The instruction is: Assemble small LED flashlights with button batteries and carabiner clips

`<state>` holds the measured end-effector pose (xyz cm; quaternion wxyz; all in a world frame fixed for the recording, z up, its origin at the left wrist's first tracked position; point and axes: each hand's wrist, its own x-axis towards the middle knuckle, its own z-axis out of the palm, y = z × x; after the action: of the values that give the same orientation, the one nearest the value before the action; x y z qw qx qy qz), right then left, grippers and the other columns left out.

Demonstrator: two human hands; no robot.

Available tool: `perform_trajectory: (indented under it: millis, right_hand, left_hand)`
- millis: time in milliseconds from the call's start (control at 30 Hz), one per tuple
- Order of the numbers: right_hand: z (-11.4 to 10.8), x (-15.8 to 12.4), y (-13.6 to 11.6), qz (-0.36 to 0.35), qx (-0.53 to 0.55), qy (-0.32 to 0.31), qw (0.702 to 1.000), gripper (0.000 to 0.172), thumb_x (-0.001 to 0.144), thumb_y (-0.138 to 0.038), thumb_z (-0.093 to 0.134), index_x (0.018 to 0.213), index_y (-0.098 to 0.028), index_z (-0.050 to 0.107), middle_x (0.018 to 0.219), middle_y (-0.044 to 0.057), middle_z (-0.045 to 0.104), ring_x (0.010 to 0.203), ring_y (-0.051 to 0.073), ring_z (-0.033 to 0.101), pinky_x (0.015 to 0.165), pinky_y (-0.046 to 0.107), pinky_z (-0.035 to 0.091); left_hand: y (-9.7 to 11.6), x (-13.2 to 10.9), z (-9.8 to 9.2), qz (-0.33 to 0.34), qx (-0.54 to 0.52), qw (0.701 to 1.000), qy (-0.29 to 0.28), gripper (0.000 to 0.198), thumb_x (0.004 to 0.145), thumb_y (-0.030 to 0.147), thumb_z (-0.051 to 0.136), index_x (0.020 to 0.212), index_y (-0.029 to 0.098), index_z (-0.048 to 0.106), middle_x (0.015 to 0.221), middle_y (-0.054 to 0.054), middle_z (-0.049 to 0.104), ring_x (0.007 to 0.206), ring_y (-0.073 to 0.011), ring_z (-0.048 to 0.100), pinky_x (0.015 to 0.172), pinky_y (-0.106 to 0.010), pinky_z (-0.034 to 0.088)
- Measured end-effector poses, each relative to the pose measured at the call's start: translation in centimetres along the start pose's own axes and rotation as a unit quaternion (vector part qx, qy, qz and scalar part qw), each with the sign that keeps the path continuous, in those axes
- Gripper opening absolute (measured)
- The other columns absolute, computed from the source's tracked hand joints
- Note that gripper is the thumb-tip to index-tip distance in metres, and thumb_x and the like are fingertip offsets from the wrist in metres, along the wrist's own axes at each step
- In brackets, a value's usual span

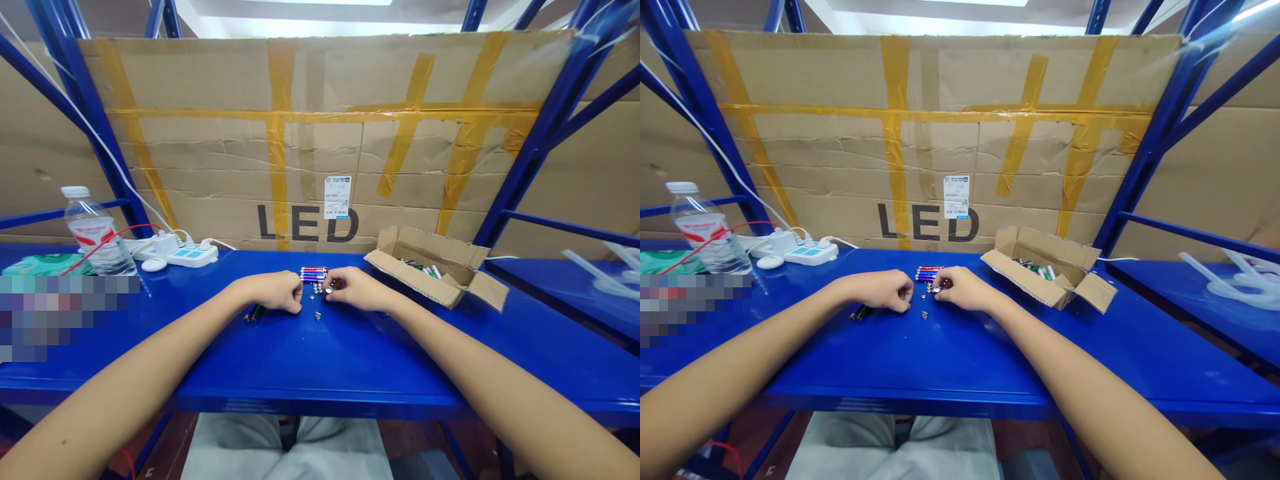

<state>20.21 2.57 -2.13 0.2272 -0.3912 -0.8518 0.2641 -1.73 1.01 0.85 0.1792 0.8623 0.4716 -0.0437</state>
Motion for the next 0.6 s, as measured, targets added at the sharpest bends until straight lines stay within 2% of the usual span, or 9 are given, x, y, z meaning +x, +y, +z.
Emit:
perform_trajectory:
  millis: [67,133,200,300,367,467,600]
  right_hand:
    - [0.0,0.0,0.0,0.0,0.0,0.0,1.0,0.01,0.074,-0.015,0.067,0.084,-0.017,0.066,0.08,0.0,0.065,0.076,0.016,0.057,0.069,0.027,0.041]
    - [0.0,0.0,0.1,-0.002,0.005,-0.002,1.0,0.009,0.074,-0.014,0.066,0.083,-0.017,0.066,0.079,0.0,0.065,0.075,0.016,0.058,0.068,0.027,0.041]
    - [0.1,0.0,0.2,-0.005,0.017,0.0,1.0,0.009,0.074,-0.014,0.065,0.082,-0.017,0.065,0.077,0.0,0.065,0.074,0.016,0.059,0.068,0.027,0.042]
    - [0.2,0.1,0.4,-0.002,0.048,0.002,0.999,0.006,0.076,-0.014,0.063,0.081,-0.017,0.062,0.073,0.0,0.064,0.07,0.016,0.06,0.067,0.028,0.044]
    - [0.3,0.1,0.4,0.0,0.072,-0.002,0.997,0.004,0.078,-0.015,0.061,0.082,-0.017,0.061,0.073,0.0,0.065,0.067,0.016,0.06,0.066,0.028,0.045]
    - [0.4,0.1,0.3,-0.007,0.099,-0.012,0.995,0.007,0.079,-0.016,0.06,0.085,-0.017,0.062,0.076,0.001,0.066,0.065,0.015,0.06,0.066,0.029,0.048]
    - [0.3,0.1,-0.1,0.013,0.13,-0.013,0.991,0.002,0.077,-0.015,0.061,0.078,-0.017,0.061,0.07,0.0,0.064,0.063,0.014,0.06,0.063,0.027,0.048]
  left_hand:
    - [-0.1,0.0,0.1,0.01,0.0,1.0,-0.002,0.004,0.072,0.022,0.059,0.071,0.018,0.062,0.066,0.001,0.062,0.057,-0.0133,0.052,0.051,-0.024,0.036]
    - [-0.2,0.1,0.2,0.036,0.009,0.999,0.021,0.007,0.076,0.023,0.059,0.073,0.018,0.063,0.067,0.001,0.063,0.057,-0.0133,0.054,0.052,-0.024,0.036]
    - [-0.3,0.4,0.4,0.076,0.045,0.991,0.096,0.011,0.082,0.025,0.057,0.079,0.018,0.065,0.072,-0.002,0.067,0.062,-0.0145,0.057,0.056,-0.024,0.038]
    - [-0.2,1.0,0.9,0.139,0.096,0.955,0.243,0.017,0.09,0.026,0.052,0.09,0.017,0.067,0.085,-0.005,0.071,0.076,-0.0177,0.063,0.066,-0.026,0.042]
    - [-0.1,1.4,1.4,0.179,0.092,0.934,0.294,0.02,0.094,0.027,0.049,0.097,0.018,0.067,0.092,-0.006,0.072,0.083,-0.0186,0.066,0.072,-0.027,0.045]
    - [0.3,1.8,2.2,0.223,0.093,0.917,0.318,0.022,0.097,0.024,0.046,0.104,0.018,0.066,0.101,-0.007,0.073,0.089,-0.019,0.068,0.077,-0.028,0.048]
    - [0.6,1.6,2.7,0.238,0.129,0.909,0.316,0.024,0.097,0.022,0.044,0.106,0.019,0.067,0.104,-0.007,0.072,0.093,-0.0191,0.068,0.079,-0.029,0.049]
